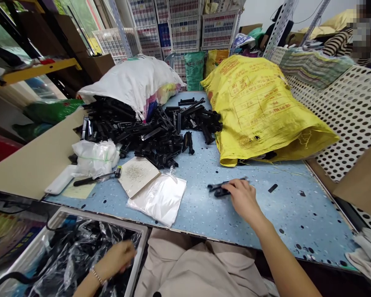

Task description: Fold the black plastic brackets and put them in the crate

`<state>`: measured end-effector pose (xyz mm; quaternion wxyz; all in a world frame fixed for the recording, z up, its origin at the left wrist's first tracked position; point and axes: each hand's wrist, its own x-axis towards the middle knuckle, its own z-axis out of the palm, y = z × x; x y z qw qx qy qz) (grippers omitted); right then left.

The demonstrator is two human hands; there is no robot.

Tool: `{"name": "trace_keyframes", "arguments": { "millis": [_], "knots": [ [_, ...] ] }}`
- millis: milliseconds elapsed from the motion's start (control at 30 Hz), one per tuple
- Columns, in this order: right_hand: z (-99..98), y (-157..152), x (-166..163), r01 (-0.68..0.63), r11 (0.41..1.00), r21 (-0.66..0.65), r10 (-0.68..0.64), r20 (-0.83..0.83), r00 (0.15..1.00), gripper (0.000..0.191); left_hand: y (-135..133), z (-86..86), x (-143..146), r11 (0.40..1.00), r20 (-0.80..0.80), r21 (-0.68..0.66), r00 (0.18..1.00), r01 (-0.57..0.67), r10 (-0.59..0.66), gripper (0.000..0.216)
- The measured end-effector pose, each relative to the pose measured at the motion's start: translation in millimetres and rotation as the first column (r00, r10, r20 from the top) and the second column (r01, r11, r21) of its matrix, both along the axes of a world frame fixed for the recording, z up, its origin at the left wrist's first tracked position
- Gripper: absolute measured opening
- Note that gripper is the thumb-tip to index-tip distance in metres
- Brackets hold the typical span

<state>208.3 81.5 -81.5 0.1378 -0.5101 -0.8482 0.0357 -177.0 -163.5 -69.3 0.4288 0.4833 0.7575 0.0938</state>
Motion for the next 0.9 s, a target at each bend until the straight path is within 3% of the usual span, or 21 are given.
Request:
{"name": "trace_keyframes", "arguments": {
  "millis": [100,167,300,433,500,567,667,733,800,900],
  "knots": [
    [1.1,-8,1,-0.079,0.997,-0.013,0.078,-0.091,0.993,0.037,64,18.7,35,0.942,-0.033,0.321,0.995,0.096,-0.091,0.018],
    [0.6,-16,4,-0.082,0.996,-0.029,0.077,-0.152,0.985,0.030,103,26.9,62,0.882,-0.135,0.457,0.989,0.115,-0.059,0.011],
    [-7.5,-35,16,0.038,0.993,-0.115,-0.062,-0.209,0.976,0.037,144,19.8,82,0.903,-0.157,0.418,0.987,0.101,-0.038,0.005],
    [-16.1,-45,27,0.177,0.962,-0.210,-0.227,-0.248,0.942,0.037,148,7.5,60,0.923,-0.048,0.383,0.998,0.042,-0.026,0.015],
    [-13.7,-47,22,0.206,0.928,-0.312,-0.316,-0.361,0.878,0.036,146,6.7,50,0.929,0.011,0.369,1.000,0.001,-0.005,0.020],
    [-5.0,-50,5,0.161,0.852,-0.498,-0.449,-0.538,0.713,0.037,146,8.1,45,0.934,0.081,0.358,0.997,-0.017,-0.013,0.021],
    [14.7,-56,-40,-0.198,0.653,-0.731,-0.664,-0.678,0.315,0.037,147,9.4,44,0.937,0.177,0.347,0.984,-0.027,-0.037,0.016],
    [25.9,-60,-77,-0.491,0.538,-0.686,-0.752,-0.653,0.090,0.031,148,8.5,46,0.935,0.206,0.350,0.978,-0.051,-0.024,0.013],
    [30.6,-61,-114,-0.677,0.464,-0.571,-0.806,-0.590,-0.055,0.024,148,7.7,47,0.930,0.213,0.360,0.977,-0.072,-0.007,0.015],
    [24.1,-58,-160,-0.728,0.448,-0.520,-0.846,-0.510,-0.156,0.019,145,11.8,45,0.920,0.216,0.380,0.976,-0.096,0.013,0.010]
  ]
}}
